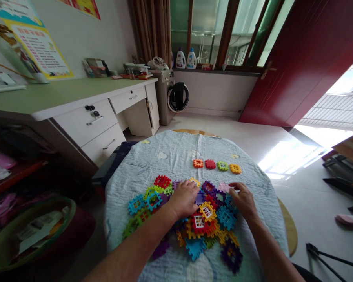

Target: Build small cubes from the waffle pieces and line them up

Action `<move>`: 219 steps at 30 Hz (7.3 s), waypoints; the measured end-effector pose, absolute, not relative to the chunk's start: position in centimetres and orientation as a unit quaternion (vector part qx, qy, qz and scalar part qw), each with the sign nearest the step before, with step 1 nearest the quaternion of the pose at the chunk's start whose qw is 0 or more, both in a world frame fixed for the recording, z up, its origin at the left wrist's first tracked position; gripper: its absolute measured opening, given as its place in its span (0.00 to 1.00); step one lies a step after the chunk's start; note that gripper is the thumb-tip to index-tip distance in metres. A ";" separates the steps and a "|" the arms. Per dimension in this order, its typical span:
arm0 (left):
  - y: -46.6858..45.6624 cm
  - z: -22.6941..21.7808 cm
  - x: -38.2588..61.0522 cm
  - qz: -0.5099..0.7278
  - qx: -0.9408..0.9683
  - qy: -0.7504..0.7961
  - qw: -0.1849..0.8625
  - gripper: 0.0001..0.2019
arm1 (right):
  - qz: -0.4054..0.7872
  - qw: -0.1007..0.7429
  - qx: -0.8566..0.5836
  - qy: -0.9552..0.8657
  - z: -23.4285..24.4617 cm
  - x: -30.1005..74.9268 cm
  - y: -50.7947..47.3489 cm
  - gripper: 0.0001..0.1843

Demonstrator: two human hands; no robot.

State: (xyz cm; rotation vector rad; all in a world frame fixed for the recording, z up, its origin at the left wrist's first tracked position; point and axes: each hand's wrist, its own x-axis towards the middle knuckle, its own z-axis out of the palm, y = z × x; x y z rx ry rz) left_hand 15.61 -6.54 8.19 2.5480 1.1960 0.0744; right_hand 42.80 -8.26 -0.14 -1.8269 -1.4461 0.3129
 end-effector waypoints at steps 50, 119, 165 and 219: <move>-4.4 7.8 14.8 0.059 0.812 0.520 0.258 0.17 | 0.158 0.369 -0.597 -0.694 3.6 34.5 -7.1 0.20; 12.6 3.7 13.7 -0.011 0.869 0.471 0.152 0.24 | 0.207 0.353 -0.637 -0.653 2.2 39.6 -7.6 0.13; -2.9 -0.2 -1.6 0.276 0.772 0.536 0.203 0.22 | 0.159 0.205 -0.677 -0.689 2.3 39.7 -9.5 0.11; -3.2 0.0 -1.6 0.340 0.690 0.591 0.241 0.17 | 0.293 0.132 -0.625 -0.711 4.3 45.0 -10.8 0.26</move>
